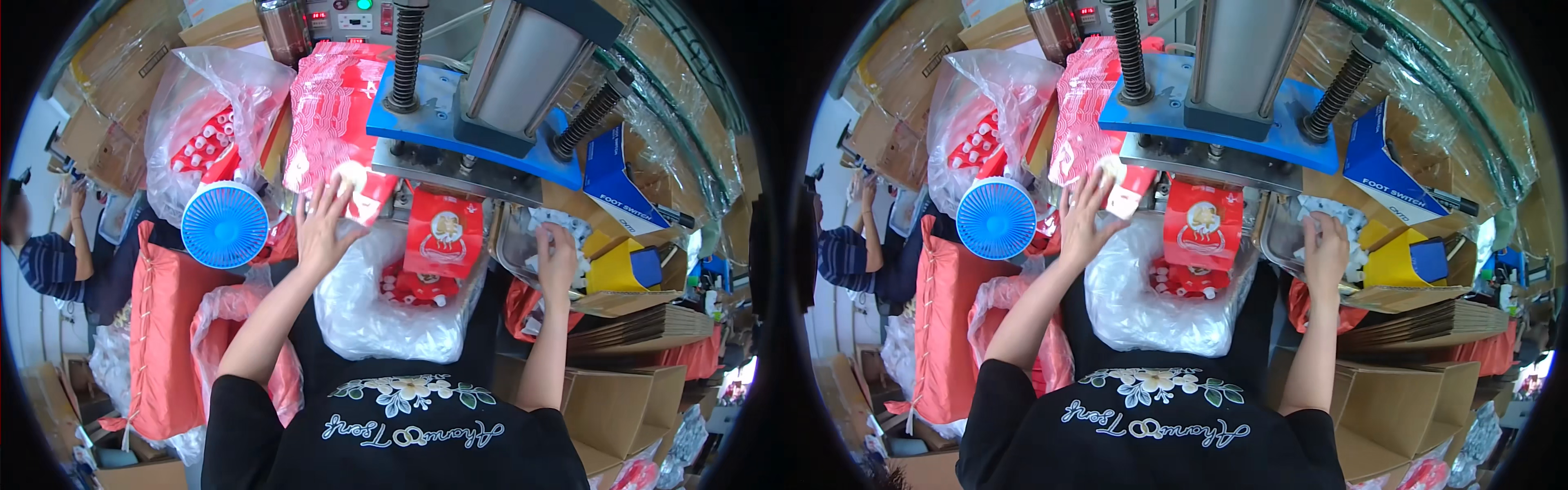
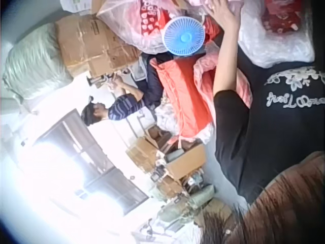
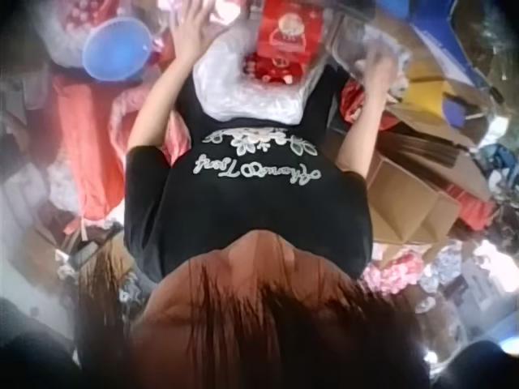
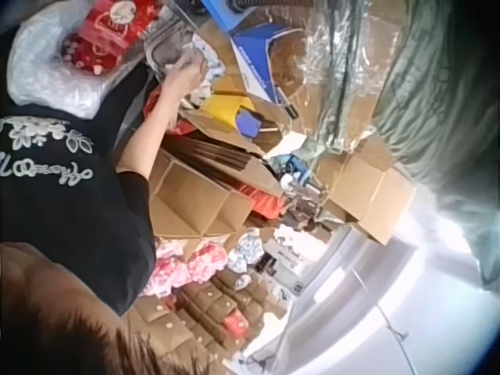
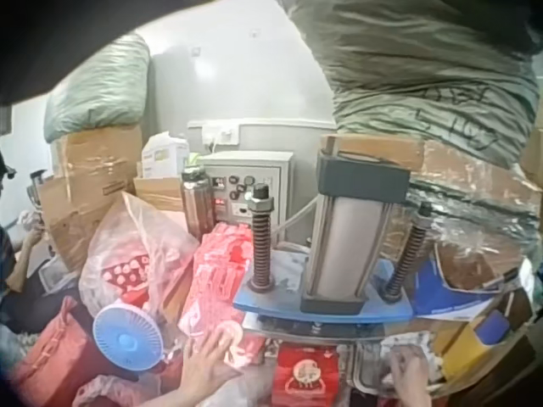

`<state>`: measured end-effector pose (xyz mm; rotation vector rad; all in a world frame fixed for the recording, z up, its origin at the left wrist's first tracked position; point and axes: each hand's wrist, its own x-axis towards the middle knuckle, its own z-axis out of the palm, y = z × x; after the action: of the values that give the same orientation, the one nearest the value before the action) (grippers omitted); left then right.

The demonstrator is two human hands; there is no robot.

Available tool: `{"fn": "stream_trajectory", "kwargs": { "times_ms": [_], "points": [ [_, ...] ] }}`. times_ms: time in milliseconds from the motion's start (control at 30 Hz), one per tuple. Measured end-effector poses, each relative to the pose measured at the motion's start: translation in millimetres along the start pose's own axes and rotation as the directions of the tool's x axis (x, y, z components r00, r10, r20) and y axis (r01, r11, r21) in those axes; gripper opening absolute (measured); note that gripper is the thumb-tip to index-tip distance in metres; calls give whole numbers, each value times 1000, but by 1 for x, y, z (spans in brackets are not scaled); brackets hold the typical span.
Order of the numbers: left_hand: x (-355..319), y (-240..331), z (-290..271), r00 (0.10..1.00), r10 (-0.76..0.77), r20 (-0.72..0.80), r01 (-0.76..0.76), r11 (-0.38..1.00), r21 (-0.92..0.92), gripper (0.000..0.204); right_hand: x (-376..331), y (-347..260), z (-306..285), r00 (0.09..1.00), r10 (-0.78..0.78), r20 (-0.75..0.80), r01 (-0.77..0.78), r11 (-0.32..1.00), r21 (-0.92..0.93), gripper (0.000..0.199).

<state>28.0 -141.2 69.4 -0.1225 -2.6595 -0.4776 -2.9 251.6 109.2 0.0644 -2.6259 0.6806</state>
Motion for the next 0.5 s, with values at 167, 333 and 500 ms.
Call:
{"fn": "stream_trajectory", "kwargs": {
  "times_ms": [167,333,500],
  "points": [
    [-11,0,-32,985,-152,-83,118,941,-317,15,-5,-31,-13,993,99,65,-114,948,296,22],
    [-32,49,-17,928,-238,286,370,515,-773,5,-15,-95,-12,968,-220,124,153,902,403,23],
    [-61,71,16,912,-116,393,388,553,-737,14,-28,-129,-10,863,-342,371,204,909,362,20]
  ]
}}
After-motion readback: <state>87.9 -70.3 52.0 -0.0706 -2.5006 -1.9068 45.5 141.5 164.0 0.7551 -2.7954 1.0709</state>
